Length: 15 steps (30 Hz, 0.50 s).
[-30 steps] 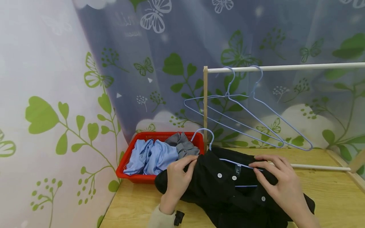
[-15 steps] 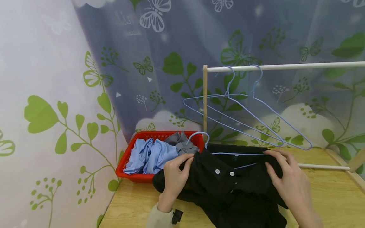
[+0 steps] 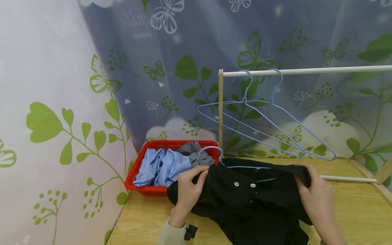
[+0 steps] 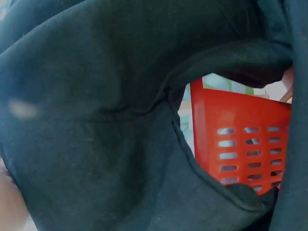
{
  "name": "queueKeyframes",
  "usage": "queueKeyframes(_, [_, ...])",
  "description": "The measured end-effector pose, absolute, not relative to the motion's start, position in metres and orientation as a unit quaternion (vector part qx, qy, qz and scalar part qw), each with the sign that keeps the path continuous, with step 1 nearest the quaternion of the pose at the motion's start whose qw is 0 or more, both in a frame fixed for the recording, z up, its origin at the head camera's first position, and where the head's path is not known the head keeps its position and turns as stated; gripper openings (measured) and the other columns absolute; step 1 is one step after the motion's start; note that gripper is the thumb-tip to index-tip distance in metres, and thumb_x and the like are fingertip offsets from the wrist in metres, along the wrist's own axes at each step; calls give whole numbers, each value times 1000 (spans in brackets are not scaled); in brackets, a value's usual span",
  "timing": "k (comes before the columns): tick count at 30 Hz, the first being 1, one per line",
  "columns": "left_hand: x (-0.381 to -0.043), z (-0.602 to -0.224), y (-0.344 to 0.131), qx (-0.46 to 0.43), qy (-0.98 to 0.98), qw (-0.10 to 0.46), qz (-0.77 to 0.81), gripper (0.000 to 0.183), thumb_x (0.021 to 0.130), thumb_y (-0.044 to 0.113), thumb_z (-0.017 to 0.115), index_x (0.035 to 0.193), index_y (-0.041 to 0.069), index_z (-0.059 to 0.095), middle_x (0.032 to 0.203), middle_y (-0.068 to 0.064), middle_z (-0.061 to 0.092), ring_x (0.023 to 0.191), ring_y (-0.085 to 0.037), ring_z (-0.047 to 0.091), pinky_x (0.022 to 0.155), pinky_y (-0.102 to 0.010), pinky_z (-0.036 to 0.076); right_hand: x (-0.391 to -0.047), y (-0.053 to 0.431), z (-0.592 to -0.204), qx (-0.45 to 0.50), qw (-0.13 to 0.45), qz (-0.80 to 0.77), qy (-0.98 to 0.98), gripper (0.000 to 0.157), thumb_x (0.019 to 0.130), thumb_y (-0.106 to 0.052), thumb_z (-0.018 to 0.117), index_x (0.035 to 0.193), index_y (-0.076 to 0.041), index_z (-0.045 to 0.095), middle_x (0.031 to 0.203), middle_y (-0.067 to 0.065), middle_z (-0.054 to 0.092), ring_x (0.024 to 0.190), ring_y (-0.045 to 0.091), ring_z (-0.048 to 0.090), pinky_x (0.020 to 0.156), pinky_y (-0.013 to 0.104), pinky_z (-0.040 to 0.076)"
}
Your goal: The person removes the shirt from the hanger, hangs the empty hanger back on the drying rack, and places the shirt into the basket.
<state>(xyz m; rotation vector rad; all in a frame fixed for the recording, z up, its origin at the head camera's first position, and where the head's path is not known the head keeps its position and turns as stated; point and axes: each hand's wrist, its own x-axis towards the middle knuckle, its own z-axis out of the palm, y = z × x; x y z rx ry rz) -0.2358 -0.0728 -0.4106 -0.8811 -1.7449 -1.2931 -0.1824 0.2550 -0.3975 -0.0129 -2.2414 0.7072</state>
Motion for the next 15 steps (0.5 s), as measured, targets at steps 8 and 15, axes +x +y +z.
queueKeyframes(8, [-237, -412, -75, -298, -712, 388, -503, 10, 92, -3, 71, 95, 4, 77, 93, -7, 77, 85, -20, 74, 81, -29, 58, -181, 252, -399, 14, 360, 238, -902, 35, 99, -21, 67, 131, -10, 61, 47, 5, 44, 36, 15, 32, 40, 28, 24])
queueKeyframes(15, [-236, -413, -74, -303, -719, 374, -500, 9, 93, -1, 70, 94, 5, 77, 93, -6, 77, 86, -18, 74, 82, -28, 58, -179, 261, -392, -42, 250, 283, -925, 50, 110, -34, 44, 120, 11, 65, 97, 38, 66, 78, 53, 63, 67, 60, 49])
